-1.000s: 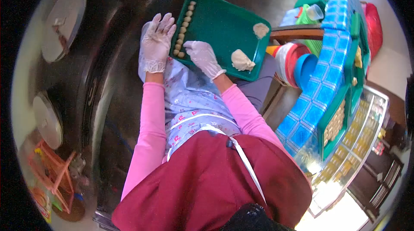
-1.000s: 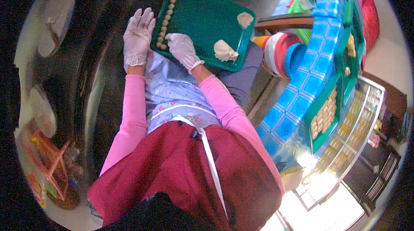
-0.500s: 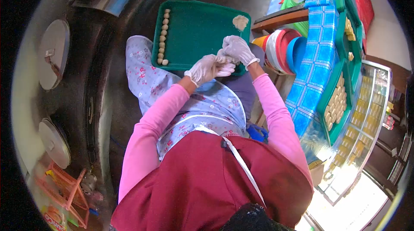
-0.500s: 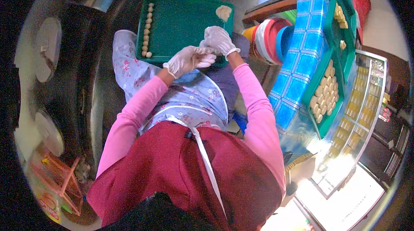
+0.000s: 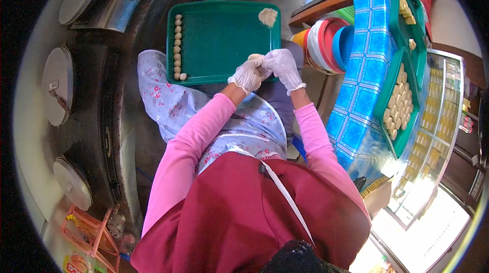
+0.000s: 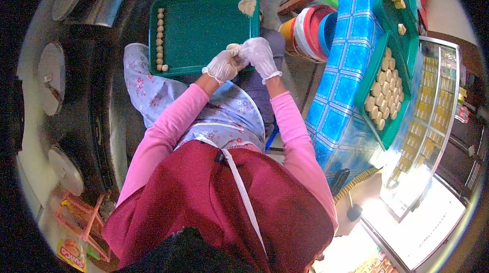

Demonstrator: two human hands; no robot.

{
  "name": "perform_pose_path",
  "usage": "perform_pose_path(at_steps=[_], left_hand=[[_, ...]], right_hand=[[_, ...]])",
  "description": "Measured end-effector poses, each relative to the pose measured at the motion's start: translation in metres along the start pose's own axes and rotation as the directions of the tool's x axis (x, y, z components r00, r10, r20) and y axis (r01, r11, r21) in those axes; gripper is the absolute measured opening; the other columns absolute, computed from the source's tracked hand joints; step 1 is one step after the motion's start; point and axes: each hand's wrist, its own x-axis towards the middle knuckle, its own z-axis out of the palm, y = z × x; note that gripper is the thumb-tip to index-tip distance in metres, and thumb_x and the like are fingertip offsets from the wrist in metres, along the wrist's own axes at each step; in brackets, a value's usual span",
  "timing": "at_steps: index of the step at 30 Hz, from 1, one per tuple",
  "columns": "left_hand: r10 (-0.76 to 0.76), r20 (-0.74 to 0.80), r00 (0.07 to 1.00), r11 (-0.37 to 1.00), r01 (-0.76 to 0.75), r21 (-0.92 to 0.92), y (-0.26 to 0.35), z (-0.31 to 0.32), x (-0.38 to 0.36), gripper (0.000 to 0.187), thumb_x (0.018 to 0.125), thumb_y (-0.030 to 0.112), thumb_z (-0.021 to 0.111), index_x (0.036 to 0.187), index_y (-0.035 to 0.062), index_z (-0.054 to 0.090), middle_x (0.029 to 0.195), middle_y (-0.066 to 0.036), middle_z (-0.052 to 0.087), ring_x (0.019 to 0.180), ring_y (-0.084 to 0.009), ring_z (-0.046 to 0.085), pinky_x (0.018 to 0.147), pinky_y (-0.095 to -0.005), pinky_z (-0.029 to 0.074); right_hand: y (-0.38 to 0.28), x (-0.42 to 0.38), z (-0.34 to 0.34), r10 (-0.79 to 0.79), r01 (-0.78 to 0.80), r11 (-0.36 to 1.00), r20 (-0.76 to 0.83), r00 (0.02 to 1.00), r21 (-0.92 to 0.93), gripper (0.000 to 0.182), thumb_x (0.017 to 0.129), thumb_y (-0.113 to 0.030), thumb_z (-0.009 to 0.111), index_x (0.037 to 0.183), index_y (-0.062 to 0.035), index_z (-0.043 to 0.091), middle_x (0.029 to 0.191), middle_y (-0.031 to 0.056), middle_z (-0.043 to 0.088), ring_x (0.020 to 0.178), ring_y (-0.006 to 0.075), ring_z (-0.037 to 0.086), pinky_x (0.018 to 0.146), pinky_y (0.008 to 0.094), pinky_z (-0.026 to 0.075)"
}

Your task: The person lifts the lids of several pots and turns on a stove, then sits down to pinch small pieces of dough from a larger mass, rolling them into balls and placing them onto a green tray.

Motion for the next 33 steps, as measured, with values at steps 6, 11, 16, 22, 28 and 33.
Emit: perform_pose_path(at_steps=[6,11,16,22,28,33], left_hand=[[0.216,0.399,0.891,0.960,-0.269,0.080,-0.006,-0.031,0.030,0.021,0.100,0.019,0.043,0.107,0.0028,0.054,0.106,-0.014,0.062,0.091,-0.0276,0.064,0.086,-0.0471,0.055],[0.056,0.255,0.965,0.974,0.004,-0.229,0.021,0.017,-0.042,0.018,0.100,0.011,0.044,0.107,-0.0013,0.055,0.112,-0.019,0.059,0.097,-0.0289,0.063,0.087,-0.0431,0.057],[0.271,-0.005,0.963,0.910,-0.258,-0.323,0.049,0.022,-0.058,0.024,0.095,-0.003,0.049,0.118,-0.0063,0.052,0.115,-0.020,0.059,0.106,-0.0316,0.061,0.094,-0.0375,0.055],[0.375,0.074,0.924,0.913,-0.354,-0.204,0.065,0.014,-0.062,0.022,0.091,-0.005,0.054,0.113,-0.0069,0.052,0.109,-0.019,0.060,0.105,-0.0309,0.062,0.097,-0.0375,0.053],[0.467,0.139,0.873,0.876,-0.435,-0.209,0.071,0.010,-0.052,0.025,0.089,-0.004,0.059,0.113,-0.0043,0.052,0.111,-0.020,0.062,0.101,-0.0321,0.064,0.096,-0.0374,0.053],[0.515,0.081,0.853,0.851,-0.498,-0.169,0.079,0.007,-0.050,0.027,0.088,0.000,0.063,0.113,-0.0027,0.054,0.110,-0.019,0.064,0.097,-0.0275,0.065,0.092,-0.0361,0.053]], right_hand=[[-0.049,-0.042,-0.029,0.080,-0.306,0.542,0.315,0.946,0.783,0.016,0.076,-0.015,0.074,0.080,0.0000,0.070,0.068,0.0067,0.065,0.050,0.0100,0.054,0.046,0.0215,0.041],[-0.051,-0.023,-0.025,-0.129,0.255,0.812,-0.263,0.956,0.526,0.020,0.086,-0.010,0.065,0.103,0.0017,0.069,0.095,0.0102,0.070,0.082,0.0180,0.067,0.073,0.0288,0.053],[-0.037,0.026,-0.023,-0.691,0.540,0.660,-0.139,0.710,-0.521,0.026,0.082,-0.007,0.061,0.106,-0.0079,0.070,0.103,0.0101,0.070,0.095,0.0219,0.067,0.083,0.0327,0.053],[-0.011,0.119,-0.012,-0.646,0.097,0.401,-0.206,0.735,-0.911,0.009,0.081,-0.008,0.054,0.079,-0.0025,0.061,0.076,0.0146,0.057,0.066,0.0265,0.059,0.059,0.0359,0.053],[0.000,0.133,-0.004,-0.643,0.277,0.206,0.084,0.762,-0.939,0.008,0.075,-0.007,0.058,0.075,-0.0005,0.063,0.073,0.0153,0.058,0.067,0.0273,0.060,0.051,0.0398,0.051],[-0.008,0.129,-0.003,-0.615,0.294,0.344,0.023,0.788,-0.891,0.006,0.072,-0.005,0.058,0.072,-0.0046,0.065,0.070,0.0143,0.062,0.069,0.0289,0.063,0.052,0.0400,0.050]])
